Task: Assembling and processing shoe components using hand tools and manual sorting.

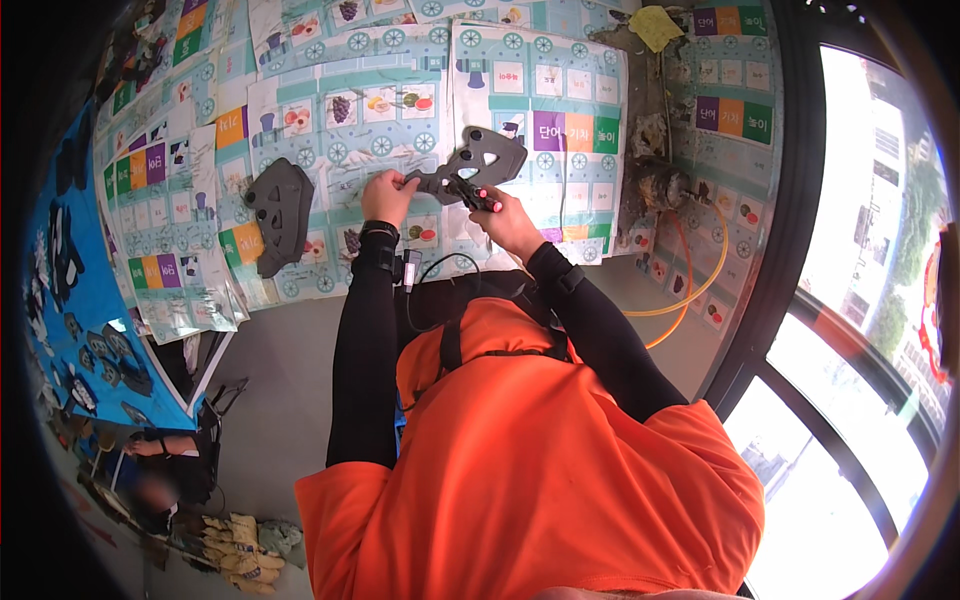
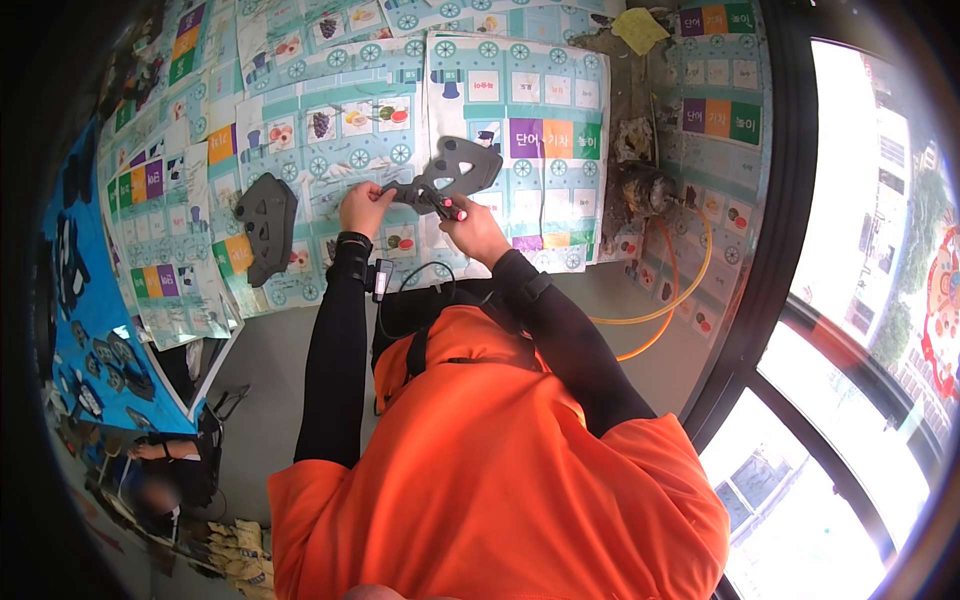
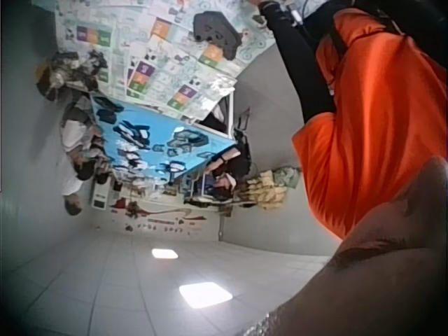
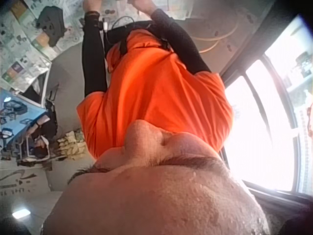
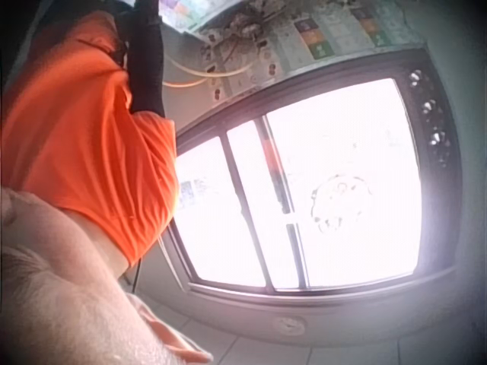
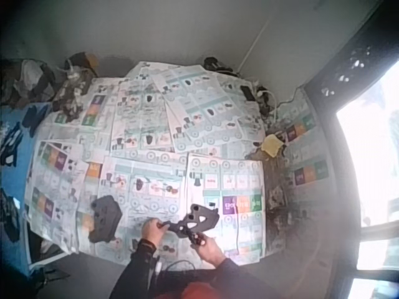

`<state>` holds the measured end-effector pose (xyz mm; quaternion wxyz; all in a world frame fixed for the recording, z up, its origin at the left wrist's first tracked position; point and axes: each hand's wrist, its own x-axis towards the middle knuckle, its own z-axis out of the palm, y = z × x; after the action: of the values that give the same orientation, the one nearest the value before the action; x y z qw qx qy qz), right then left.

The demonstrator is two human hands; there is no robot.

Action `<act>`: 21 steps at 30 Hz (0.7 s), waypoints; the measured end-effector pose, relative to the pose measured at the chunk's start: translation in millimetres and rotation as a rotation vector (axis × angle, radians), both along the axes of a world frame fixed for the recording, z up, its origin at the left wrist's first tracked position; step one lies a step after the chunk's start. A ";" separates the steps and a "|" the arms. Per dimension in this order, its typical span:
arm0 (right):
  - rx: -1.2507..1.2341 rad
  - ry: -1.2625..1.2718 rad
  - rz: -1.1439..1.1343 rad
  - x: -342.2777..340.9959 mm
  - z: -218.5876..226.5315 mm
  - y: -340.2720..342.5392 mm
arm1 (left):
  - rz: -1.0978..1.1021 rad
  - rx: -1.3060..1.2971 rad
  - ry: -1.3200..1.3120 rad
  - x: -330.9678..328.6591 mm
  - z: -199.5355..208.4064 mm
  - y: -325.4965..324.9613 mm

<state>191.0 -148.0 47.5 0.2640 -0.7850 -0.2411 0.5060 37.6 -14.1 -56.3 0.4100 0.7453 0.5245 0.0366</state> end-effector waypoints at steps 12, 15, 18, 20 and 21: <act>-0.026 0.008 0.052 3.9 -0.9 -1.7 | -0.002 -0.012 0.015 -0.7 -1.6 0.7; -0.037 0.021 0.077 4.1 -1.8 -3.4 | -0.002 -0.018 0.015 0.5 1.3 0.5; -0.047 0.038 0.103 4.9 -2.7 -4.2 | -0.007 -0.014 0.017 0.8 3.3 0.7; -0.061 0.037 0.114 4.8 -1.4 -4.5 | -0.007 -0.015 0.017 -0.1 2.5 1.0; -0.049 0.034 0.112 4.6 0.7 -4.8 | -0.007 -0.008 0.013 -0.5 1.7 1.1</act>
<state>195.5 -152.8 48.2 0.2199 -0.7677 -0.2679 0.5390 37.1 -13.0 -54.6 0.4099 0.7457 0.5245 0.0281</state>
